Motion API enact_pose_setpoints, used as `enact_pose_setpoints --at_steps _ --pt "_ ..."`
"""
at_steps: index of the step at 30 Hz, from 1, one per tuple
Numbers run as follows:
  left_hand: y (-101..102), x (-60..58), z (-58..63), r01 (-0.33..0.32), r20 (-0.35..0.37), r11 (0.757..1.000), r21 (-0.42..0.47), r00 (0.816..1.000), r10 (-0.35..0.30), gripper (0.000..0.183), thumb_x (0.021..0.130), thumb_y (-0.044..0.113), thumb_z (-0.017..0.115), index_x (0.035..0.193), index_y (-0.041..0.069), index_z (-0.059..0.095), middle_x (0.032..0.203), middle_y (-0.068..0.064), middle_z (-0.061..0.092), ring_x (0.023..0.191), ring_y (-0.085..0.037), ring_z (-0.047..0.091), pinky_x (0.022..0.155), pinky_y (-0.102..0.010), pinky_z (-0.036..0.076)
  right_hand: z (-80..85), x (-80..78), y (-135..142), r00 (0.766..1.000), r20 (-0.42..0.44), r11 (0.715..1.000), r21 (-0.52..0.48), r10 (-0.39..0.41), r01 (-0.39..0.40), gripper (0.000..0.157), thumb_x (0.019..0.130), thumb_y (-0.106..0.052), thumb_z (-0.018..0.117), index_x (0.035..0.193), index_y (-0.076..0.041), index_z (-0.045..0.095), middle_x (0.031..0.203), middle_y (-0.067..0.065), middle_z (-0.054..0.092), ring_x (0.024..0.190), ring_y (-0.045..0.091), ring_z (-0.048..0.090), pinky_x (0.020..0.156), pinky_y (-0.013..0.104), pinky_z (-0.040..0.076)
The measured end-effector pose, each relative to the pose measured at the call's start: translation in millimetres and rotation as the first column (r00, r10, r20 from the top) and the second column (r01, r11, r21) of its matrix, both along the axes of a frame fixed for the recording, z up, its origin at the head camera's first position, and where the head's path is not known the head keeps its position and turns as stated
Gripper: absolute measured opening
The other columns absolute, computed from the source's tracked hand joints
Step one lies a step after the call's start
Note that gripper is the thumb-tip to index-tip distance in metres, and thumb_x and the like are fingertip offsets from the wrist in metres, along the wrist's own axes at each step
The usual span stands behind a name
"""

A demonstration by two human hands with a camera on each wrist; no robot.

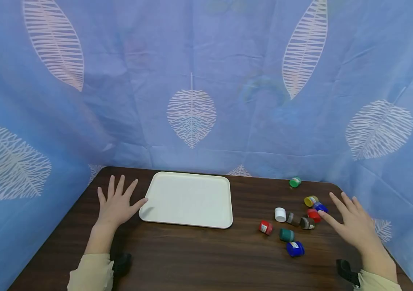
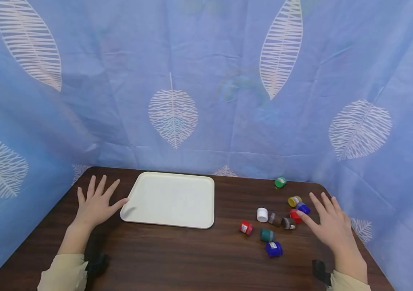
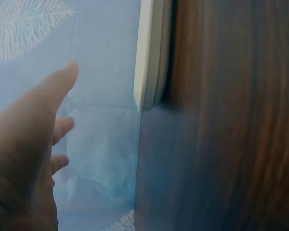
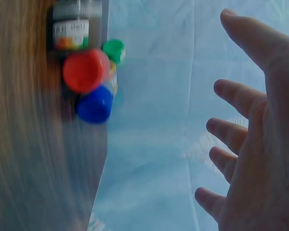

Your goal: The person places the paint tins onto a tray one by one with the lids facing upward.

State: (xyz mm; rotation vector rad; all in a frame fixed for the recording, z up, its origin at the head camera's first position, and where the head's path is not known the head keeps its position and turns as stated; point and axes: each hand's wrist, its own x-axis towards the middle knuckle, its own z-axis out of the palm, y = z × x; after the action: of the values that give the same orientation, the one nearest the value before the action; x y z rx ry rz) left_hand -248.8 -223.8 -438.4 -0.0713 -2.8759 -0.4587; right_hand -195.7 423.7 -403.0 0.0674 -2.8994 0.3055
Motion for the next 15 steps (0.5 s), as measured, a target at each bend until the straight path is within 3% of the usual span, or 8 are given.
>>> enact_pose_setpoints --at_steps 6,15 --pt "9.2 -2.5 -4.1 0.022 0.057 1.000 0.012 0.998 -0.023 0.083 0.088 0.065 0.055 0.150 0.014 0.039 0.161 -0.026 0.014 0.149 -0.046 -0.007 0.109 -0.075 -0.011 0.5 -8.3 -25.7 0.994 -0.075 0.996 0.022 0.084 -0.082 0.082 0.094 -0.052 0.057 0.156 -0.014 0.021 0.154 0.034 0.023 0.145 0.054 0.007 0.097 0.081 0.019" --pt "28.7 -1.7 -10.8 0.056 0.203 0.998 -0.012 0.978 -0.052 0.084 0.088 0.062 0.059 0.152 0.013 0.036 0.159 -0.028 0.021 0.148 -0.049 0.002 0.108 -0.078 -0.005 5.7 -13.9 -73.2 0.984 -0.064 0.985 0.056 0.169 -0.165 0.077 0.092 -0.053 0.059 0.152 -0.013 0.033 0.152 0.028 0.032 0.146 0.048 0.017 0.102 0.078 0.020"
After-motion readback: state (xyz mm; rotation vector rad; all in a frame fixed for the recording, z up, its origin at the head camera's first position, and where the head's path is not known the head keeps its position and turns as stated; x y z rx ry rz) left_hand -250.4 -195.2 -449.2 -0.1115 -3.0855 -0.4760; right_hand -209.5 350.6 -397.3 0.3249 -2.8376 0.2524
